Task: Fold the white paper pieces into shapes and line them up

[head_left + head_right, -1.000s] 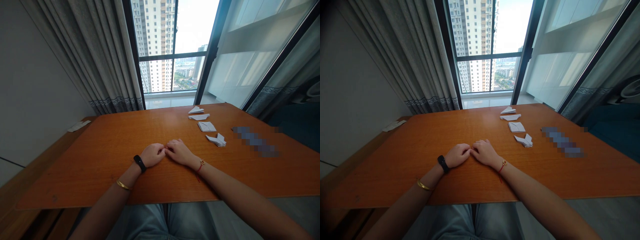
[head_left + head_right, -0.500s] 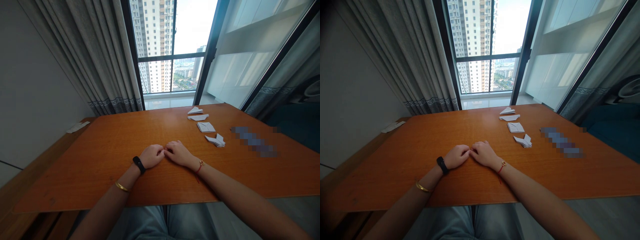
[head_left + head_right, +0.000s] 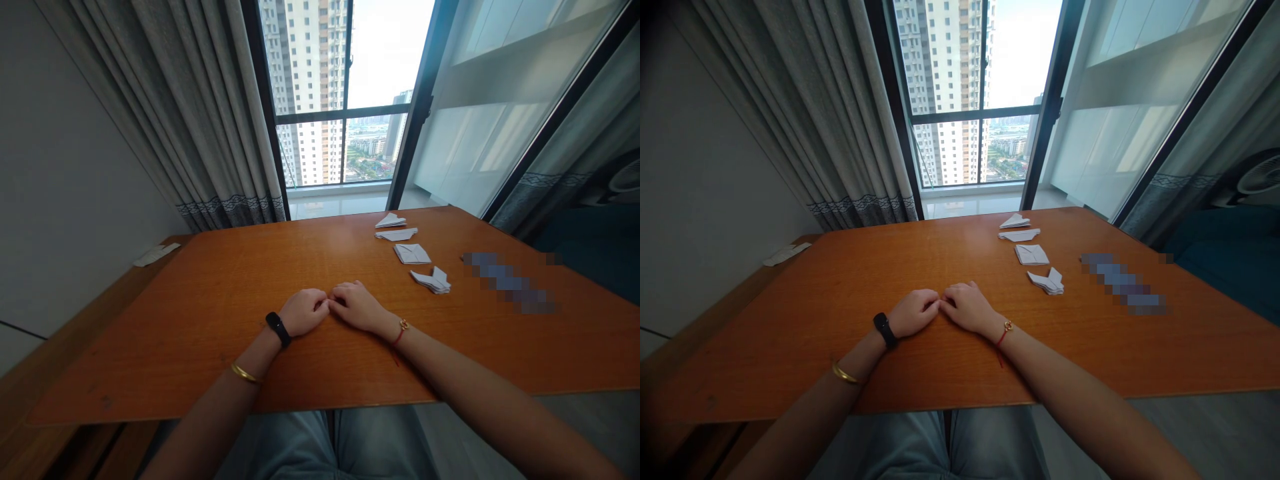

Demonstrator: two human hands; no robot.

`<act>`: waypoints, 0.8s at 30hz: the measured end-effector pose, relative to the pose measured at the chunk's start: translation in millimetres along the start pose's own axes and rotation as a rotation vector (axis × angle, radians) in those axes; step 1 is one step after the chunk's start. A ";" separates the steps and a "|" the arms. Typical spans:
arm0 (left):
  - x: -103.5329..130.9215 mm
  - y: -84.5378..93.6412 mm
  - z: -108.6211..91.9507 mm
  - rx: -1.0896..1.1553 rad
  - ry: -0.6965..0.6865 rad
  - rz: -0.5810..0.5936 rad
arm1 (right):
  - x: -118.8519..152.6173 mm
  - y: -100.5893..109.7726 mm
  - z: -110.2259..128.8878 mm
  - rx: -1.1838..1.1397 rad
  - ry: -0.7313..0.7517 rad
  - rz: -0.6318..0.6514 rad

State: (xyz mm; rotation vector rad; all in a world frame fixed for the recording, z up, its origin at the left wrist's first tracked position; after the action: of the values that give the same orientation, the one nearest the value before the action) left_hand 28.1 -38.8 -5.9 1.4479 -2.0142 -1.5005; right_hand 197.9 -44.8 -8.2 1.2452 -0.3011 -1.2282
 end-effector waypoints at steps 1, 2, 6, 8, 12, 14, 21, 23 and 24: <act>-0.2 0.1 0.0 0.000 -0.001 0.001 | 0.0 -0.1 -0.2 0.000 0.001 -0.002; -0.3 0.1 0.0 -0.001 -0.002 0.002 | -0.1 -0.1 -0.4 0.000 0.002 -0.004; -0.4 -0.1 0.0 -0.004 -0.004 0.003 | 0.1 0.5 -0.2 0.007 0.003 0.000; -0.2 -0.3 0.1 -0.008 -0.002 0.005 | 0.2 1.0 0.2 0.009 0.001 0.008; 0.2 -0.3 0.1 -0.011 0.001 0.006 | 0.0 1.8 0.8 0.004 0.001 0.013; 0.4 -0.2 0.0 -0.010 -0.001 0.005 | -0.2 1.7 0.7 0.005 0.002 0.013; 0.4 -1.0 0.9 -0.012 -0.011 0.004 | -0.2 0.0 -1.1 -0.003 0.007 0.008; 0.3 -1.4 1.5 -0.012 -0.013 0.004 | -0.1 -0.2 -1.4 0.001 0.009 0.011; 0.3 -1.6 1.8 -0.012 -0.014 0.005 | -0.1 -0.2 -1.4 0.003 0.009 0.012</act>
State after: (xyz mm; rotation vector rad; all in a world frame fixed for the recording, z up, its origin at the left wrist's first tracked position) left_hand 27.7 -37.9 -8.0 1.4309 -2.0114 -1.5227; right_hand 198.8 -43.9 -8.8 1.2493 -0.3032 -1.2123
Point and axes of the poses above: each hand's wrist, its own x-axis away from the middle knuckle, its own y-axis out of the back of the hand, z = x × y, the point moved 1 cm from there along -x, towards the middle knuckle, and after that the axes turned 11 degrees about -z, right-handed, at the moved point
